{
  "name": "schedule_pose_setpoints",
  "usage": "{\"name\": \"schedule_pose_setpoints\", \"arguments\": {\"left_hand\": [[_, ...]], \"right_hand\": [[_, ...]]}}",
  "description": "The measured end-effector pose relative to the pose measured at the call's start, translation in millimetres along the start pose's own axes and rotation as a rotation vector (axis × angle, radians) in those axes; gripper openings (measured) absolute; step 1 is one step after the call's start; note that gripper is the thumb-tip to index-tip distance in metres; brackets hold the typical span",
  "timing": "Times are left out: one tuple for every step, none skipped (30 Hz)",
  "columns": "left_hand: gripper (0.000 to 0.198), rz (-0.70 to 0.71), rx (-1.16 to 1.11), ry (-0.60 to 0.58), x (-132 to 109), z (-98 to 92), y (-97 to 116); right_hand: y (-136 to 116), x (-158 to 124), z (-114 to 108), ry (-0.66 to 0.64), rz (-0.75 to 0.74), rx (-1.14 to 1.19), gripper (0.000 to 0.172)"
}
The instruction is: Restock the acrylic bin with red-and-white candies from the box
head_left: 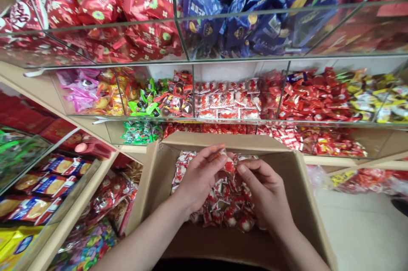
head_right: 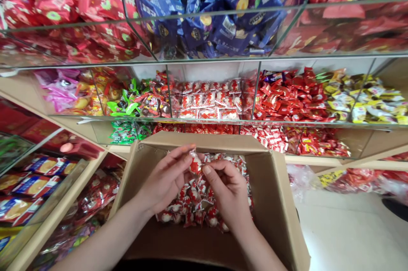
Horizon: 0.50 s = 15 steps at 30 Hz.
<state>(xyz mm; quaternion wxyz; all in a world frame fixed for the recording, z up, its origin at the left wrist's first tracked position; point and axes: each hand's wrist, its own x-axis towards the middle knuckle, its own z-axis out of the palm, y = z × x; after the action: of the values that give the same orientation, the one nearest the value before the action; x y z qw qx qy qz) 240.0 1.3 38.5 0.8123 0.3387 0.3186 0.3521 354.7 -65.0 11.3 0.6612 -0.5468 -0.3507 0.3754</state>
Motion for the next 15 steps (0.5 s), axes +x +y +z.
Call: {"name": "schedule_pose_setpoints", "arguments": {"left_hand": [[0.028, -0.016, -0.017, 0.023, 1, 0.4, -1], [0.026, -0.016, -0.035, 0.048, 2, 1.0, -2], [0.025, -0.005, -0.056, 0.072, 3, 1.7, -3], [0.026, 0.016, -0.078, 0.092, 4, 2.5, -4], [0.026, 0.035, -0.1, 0.105, 5, 3.0, -6], [0.027, 0.051, -0.12, 0.113, 6, 3.0, -7], [0.027, 0.06, -0.138, 0.119, 7, 2.3, -9], [0.028, 0.059, -0.15, 0.126, 7, 0.8, -10], [0.029, 0.048, -0.152, 0.131, 8, -1.6, -11], [0.031, 0.033, -0.142, 0.136, 8, -4.8, -12], [0.033, 0.018, -0.121, 0.141, 8, -8.6, -13], [0.033, 0.003, -0.096, 0.145, 8, -12.5, -14], [0.033, -0.015, -0.069, 0.143, 8, -16.2, -15], [0.031, -0.039, -0.046, 0.135, 8, -19.1, -16], [0.029, -0.066, -0.029, 0.126, 7, -21.0, -17]], "right_hand": [[1, 1, 0, 0.001, -0.012, -0.014, 0.01], [2, 1, 0, 0.002, -0.024, -0.02, 0.01], [4, 1, 0, 0.006, -0.033, -0.02, 0.01], [7, 1, 1, 0.011, -0.035, -0.009, 0.009], [10, 1, 2, 0.018, -0.034, 0.017, 0.009], [13, 0, 3, 0.023, -0.028, 0.054, 0.009], [17, 0, 4, 0.024, -0.02, 0.088, 0.01], [20, -1, 4, 0.02, -0.012, 0.102, 0.01], [23, -2, 3, 0.01, -0.021, 0.083, 0.01], [25, -2, 2, -0.013, -0.064, 0.024, 0.007], [27, -3, -1, -0.046, -0.137, -0.077, 0.007], [27, -4, -4, -0.095, -0.232, -0.211, 0.015], [27, -5, -7, -0.155, -0.346, -0.358, 0.026], [27, -6, -11, -0.221, -0.464, -0.503, 0.036], [27, -6, -14, -0.286, -0.57, -0.637, 0.043]]}}
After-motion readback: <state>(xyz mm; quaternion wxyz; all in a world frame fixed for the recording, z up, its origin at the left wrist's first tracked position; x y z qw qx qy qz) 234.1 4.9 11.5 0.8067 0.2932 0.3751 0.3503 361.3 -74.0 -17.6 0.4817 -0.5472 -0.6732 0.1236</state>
